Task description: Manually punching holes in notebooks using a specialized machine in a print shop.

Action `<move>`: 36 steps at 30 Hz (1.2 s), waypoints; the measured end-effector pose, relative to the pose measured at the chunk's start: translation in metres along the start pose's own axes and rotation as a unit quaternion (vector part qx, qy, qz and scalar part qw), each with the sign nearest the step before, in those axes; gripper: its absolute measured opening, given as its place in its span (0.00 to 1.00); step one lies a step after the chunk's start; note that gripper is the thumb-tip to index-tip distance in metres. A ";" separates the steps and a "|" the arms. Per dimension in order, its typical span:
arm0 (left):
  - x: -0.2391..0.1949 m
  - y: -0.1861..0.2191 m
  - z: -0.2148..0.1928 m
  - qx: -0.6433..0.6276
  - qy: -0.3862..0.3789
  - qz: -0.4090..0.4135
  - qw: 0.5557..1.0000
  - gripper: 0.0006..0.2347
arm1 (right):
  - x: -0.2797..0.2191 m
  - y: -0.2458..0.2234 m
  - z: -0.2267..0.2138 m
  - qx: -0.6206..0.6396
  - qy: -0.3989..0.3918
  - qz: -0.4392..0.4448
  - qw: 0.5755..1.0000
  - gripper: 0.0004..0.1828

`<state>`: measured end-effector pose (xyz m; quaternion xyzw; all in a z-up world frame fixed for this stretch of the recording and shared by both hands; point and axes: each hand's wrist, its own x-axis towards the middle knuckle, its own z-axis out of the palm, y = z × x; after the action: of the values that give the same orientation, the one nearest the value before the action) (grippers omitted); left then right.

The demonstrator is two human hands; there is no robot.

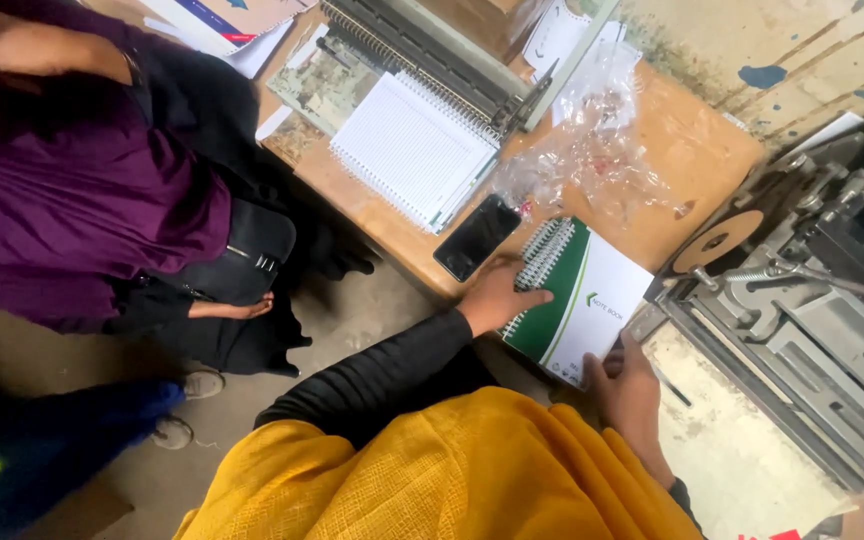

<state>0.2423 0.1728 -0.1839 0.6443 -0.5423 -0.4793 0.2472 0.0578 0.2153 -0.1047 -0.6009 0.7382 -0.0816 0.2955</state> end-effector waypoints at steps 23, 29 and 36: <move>0.019 0.035 -0.002 -0.180 -0.127 -0.168 0.961 0.50 | 0.030 0.075 0.045 0.067 -0.013 0.030 0.997 0.36; -0.006 0.020 -0.013 -0.373 -0.068 -0.087 0.921 0.23 | 0.006 0.032 0.020 0.237 0.033 0.086 0.967 0.39; -0.051 0.077 -0.037 -0.391 -0.080 -0.063 0.915 0.31 | -0.002 0.019 -0.018 0.450 -0.014 0.045 0.892 0.38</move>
<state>0.2425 0.1904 -0.0863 0.4880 -0.2875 -0.7181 0.4044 0.0319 0.2182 -0.0985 -0.3704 0.6445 -0.3836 0.5480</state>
